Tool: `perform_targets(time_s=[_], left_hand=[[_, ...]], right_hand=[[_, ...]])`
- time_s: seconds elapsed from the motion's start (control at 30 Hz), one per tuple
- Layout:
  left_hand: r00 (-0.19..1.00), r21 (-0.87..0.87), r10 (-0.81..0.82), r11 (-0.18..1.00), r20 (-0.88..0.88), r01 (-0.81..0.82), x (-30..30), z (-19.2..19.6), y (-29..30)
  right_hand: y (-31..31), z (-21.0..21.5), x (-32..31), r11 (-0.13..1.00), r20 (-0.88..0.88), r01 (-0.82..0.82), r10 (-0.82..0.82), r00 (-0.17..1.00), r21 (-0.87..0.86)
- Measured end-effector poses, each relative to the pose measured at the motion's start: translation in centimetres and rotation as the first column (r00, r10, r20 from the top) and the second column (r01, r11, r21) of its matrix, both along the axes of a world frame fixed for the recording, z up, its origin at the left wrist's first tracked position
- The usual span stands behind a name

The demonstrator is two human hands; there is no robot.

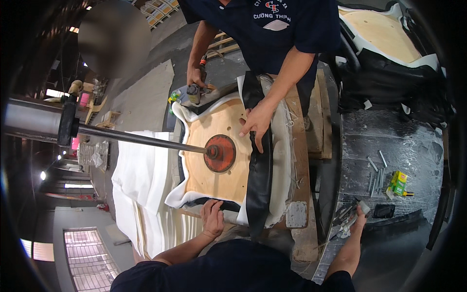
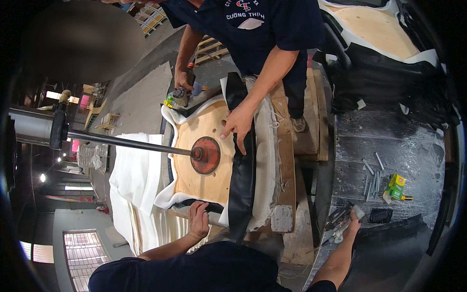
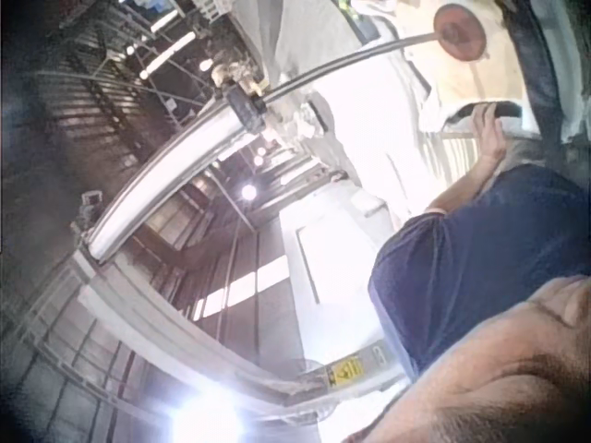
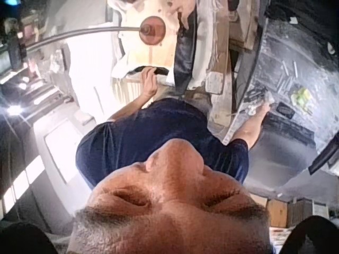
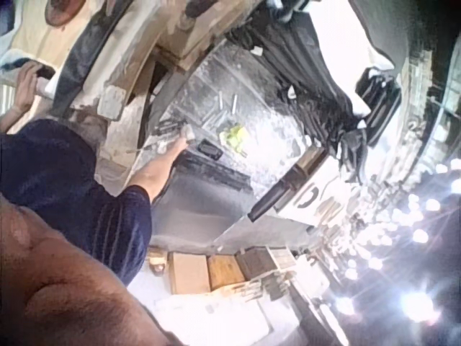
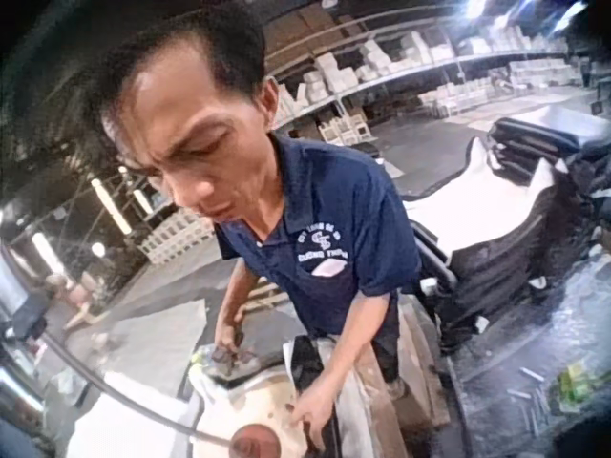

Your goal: The person assembles a chair seat by layering foam and fabric over a wooden base, then uses a pneumatic staple gun to secure the materials around the perimeter. A coworker assists by holding the materials and operating a press.

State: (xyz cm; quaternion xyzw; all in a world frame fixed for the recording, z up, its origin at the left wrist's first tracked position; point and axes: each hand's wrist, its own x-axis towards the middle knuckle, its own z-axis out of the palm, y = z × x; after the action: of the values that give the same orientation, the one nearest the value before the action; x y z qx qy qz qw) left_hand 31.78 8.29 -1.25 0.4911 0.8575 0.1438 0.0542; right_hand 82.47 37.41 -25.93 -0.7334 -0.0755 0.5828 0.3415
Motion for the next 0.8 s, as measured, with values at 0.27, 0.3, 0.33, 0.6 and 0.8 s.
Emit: perform_targets(time_s=[0.27, 0.3, 0.33, 0.6, 0.8], left_hand=[[1.000, -0.032, 0.014, 0.999, 0.014, -0.013, 0.1, 0.1, 0.3], [1.000, -0.033, 0.008, 0.999, 0.006, -0.008, 0.0, 0.1, 0.4], [1.000, -0.035, 0.001, 0.999, -0.001, -0.001, 0.0, 0.0, 0.5], [1.000, -0.029, -0.024, 0.999, -0.009, 0.023, -0.2, -0.2, 0.4], [1.000, -0.044, -0.016, 0.999, 0.011, 0.017, -0.3, -0.1, -0.5]], right_hand=[[2.1, -2.3, 1.1, 0.996, -0.029, -0.007, 0.005, 1.000, -0.092], [2.0, -2.7, 1.2, 0.995, -0.016, 0.003, -0.005, 1.000, -0.097], [2.0, -2.9, 1.4, 0.995, -0.003, 0.015, -0.015, 1.000, -0.102], [1.2, -5.4, 3.8, 0.997, 0.118, -0.073, 0.070, 0.990, 0.023], [0.3, -5.4, 4.4, 0.994, 0.256, -0.107, 0.104, 0.961, -0.002]])
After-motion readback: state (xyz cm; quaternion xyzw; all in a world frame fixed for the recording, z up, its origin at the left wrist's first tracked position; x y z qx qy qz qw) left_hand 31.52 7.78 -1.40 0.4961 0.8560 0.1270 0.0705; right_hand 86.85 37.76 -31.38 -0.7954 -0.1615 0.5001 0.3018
